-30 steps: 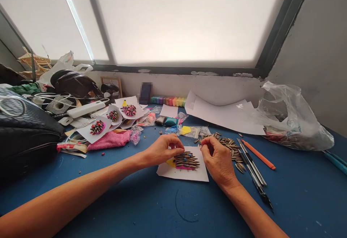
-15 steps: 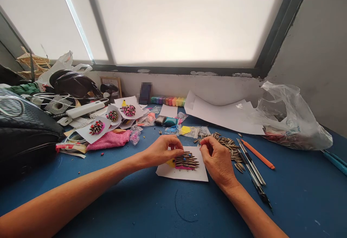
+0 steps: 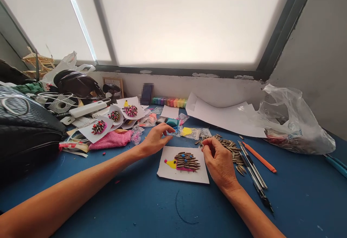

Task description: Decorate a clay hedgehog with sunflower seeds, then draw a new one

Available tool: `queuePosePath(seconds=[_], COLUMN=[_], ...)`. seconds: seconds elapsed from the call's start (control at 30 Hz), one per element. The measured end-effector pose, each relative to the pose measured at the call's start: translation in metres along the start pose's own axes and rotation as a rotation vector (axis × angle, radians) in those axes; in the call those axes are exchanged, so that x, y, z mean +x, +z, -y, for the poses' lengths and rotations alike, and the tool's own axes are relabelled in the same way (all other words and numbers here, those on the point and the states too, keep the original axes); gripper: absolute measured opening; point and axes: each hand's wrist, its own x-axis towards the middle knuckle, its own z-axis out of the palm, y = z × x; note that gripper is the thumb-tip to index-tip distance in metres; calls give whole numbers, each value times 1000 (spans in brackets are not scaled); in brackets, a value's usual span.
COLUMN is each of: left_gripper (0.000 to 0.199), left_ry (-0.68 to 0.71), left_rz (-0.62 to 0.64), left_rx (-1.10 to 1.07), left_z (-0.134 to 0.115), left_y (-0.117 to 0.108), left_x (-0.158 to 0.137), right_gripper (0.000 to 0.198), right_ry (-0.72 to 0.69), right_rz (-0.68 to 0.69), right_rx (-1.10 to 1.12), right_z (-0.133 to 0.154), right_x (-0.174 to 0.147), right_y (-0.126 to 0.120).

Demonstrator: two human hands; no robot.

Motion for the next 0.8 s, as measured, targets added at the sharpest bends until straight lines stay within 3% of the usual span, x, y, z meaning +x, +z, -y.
queuePosePath(seconds=[0.17,0.33,0.67,0.8], left_gripper=[40,18,10,9], left_ry=[12,21,214,280], left_rz=[-44,9,-64,-47], left_rx=[130,160,-64,-165], left_z=[19,20,-20,-30], left_y=[1,8,1,8], left_x=[7,14,49,55], right_gripper=[19,28,46,39], right_ry=[10,14,6,59], right_rz=[6,15,31,12], right_rx=[33,65,112,165], right_z=[-1,-1,2,0], right_x=[0,1,0,4], right_y=[0,0,-4,-6])
